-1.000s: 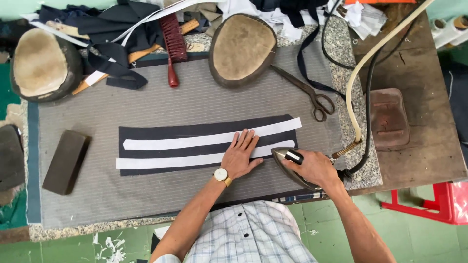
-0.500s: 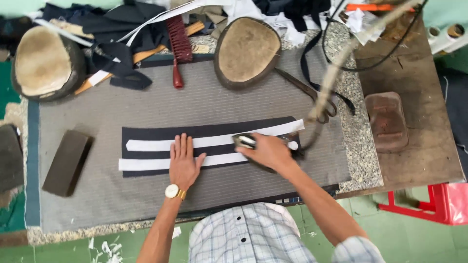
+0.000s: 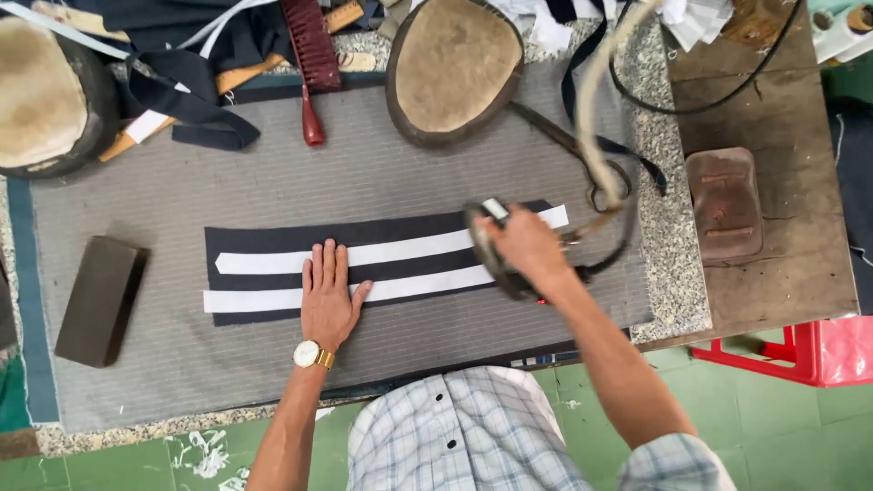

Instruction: The person irons a long black fabric strip with a white stripe on a workbench. They repeatedly smooth the fabric with their left hand and press it with a steam iron in their right hand, occasionally using a rectangular wooden block to press the fabric while ironing.

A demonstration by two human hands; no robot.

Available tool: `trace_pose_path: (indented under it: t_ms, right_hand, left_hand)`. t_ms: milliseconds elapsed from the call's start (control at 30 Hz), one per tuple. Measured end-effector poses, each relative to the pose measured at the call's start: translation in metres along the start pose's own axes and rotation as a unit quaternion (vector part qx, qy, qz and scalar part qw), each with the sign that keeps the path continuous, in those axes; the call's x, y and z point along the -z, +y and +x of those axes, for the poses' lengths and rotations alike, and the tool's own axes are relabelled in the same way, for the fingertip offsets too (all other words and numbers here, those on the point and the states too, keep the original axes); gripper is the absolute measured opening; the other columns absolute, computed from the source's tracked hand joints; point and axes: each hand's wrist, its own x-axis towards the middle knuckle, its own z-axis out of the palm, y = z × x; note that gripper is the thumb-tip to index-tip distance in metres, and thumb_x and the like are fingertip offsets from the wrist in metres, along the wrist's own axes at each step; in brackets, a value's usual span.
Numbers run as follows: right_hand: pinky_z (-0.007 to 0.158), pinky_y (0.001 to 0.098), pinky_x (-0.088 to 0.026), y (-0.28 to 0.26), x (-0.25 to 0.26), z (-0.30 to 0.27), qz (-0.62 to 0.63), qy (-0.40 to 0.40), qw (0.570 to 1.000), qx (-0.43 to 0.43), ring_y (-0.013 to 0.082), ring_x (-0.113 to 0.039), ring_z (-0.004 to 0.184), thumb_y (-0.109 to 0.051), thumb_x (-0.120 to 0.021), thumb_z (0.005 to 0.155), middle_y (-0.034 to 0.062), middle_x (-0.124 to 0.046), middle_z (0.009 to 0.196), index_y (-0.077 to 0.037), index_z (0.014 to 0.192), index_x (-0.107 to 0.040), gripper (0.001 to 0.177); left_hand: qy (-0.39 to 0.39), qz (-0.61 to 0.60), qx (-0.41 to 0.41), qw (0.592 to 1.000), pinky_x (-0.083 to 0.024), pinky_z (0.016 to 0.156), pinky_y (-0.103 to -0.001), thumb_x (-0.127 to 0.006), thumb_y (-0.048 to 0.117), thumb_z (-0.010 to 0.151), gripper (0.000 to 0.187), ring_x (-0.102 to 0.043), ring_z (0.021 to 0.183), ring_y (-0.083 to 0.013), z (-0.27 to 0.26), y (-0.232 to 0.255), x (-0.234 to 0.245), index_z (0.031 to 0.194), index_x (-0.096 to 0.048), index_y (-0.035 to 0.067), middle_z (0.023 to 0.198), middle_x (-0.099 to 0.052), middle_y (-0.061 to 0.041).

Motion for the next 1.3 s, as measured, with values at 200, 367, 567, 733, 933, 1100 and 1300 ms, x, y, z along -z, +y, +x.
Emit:
trace_pose_path:
  t_ms: [200, 367, 567, 733, 933, 1100, 1300]
  right_hand:
    - [0.088, 0.0574, -0.056, 0.064, 0.017, -0.003, 0.030, 0.072, 0.991, -0.105, 0.0483, -0.069, 0.104, -0.067, -0.054, 0.093, 0.0300, -0.073, 0.099, 0.003, 0.110, -0.070, 0.074]
    - [0.074, 0.0553, -0.058, 0.110, 0.004, 0.017, 0.098, 0.157, 0.975, -0.118, 0.0465, -0.072, 0.089, -0.062, -0.068, 0.093, 0.0276, -0.071, 0.084, 0.001, 0.097, -0.071, 0.064]
    - [0.072, 0.0505, -0.054, 0.117, 0.010, 0.020, 0.106, 0.126, 0.984, -0.074, 0.0437, -0.071, 0.083, -0.060, -0.072, 0.091, 0.0273, -0.068, 0.076, 0.001, 0.083, -0.070, 0.061]
    - [0.076, 0.0488, -0.051, 0.005, 0.035, -0.024, 0.090, 0.022, 0.996, 0.014, 0.0420, -0.069, 0.083, -0.049, -0.073, 0.087, 0.0286, -0.069, 0.079, 0.003, 0.082, -0.067, 0.053]
    - [0.079, 0.0473, -0.054, -0.079, -0.011, -0.026, 0.087, -0.029, 0.994, 0.063, 0.0396, -0.072, 0.090, -0.051, -0.073, 0.085, 0.0227, -0.073, 0.085, -0.003, 0.090, -0.070, 0.049]
    - [0.081, 0.0463, -0.057, -0.159, -0.035, -0.033, 0.083, -0.071, 0.992, 0.059, 0.0359, -0.074, 0.093, -0.061, -0.069, 0.084, 0.0157, -0.076, 0.086, -0.011, 0.095, -0.072, 0.052]
    - [0.084, 0.0492, -0.058, -0.213, -0.055, -0.037, 0.067, -0.099, 0.988, 0.098, 0.0373, -0.074, 0.100, -0.067, -0.059, 0.085, 0.0158, -0.077, 0.096, -0.013, 0.108, -0.070, 0.060]
  left_hand:
    - [-0.012, -0.008, 0.005, 1.000, -0.005, 0.130, -0.049, -0.035, 0.064, 0.104, 0.082, -0.011, 0.160, -0.0318, 0.000, 0.002, 0.003, 0.162, -0.027, 0.007, 0.172, -0.016, -0.014]
    - [0.002, -0.024, 0.002, 1.000, -0.007, 0.129, -0.051, -0.038, 0.063, 0.103, 0.081, -0.015, 0.159, -0.0339, 0.000, 0.000, 0.003, 0.160, -0.032, 0.005, 0.171, -0.021, -0.017]
    - [0.014, -0.028, 0.007, 0.999, -0.006, 0.130, -0.049, -0.037, 0.063, 0.104, 0.080, -0.015, 0.159, -0.0329, 0.000, 0.003, 0.002, 0.159, -0.033, 0.006, 0.170, -0.022, -0.016]
    - [0.015, -0.042, -0.003, 0.999, -0.005, 0.129, -0.051, -0.037, 0.060, 0.105, 0.078, -0.013, 0.159, -0.0336, -0.001, 0.000, 0.000, 0.160, -0.031, 0.005, 0.171, -0.019, -0.017]
    - [0.025, -0.090, -0.033, 0.995, -0.009, 0.128, -0.053, -0.042, 0.049, 0.106, 0.071, -0.015, 0.157, -0.0373, -0.006, -0.021, 0.006, 0.159, -0.033, 0.002, 0.170, -0.019, -0.020]
    - [0.044, -0.082, -0.019, 0.995, -0.012, 0.127, -0.053, -0.052, 0.042, 0.104, 0.070, -0.022, 0.156, -0.0411, -0.028, -0.111, 0.025, 0.156, -0.038, -0.002, 0.167, -0.028, -0.025]
    - [0.064, -0.048, -0.051, 0.995, -0.013, 0.128, -0.053, -0.048, 0.042, 0.105, 0.071, -0.022, 0.155, -0.0436, -0.040, -0.174, 0.040, 0.156, -0.039, -0.007, 0.166, -0.031, -0.028]
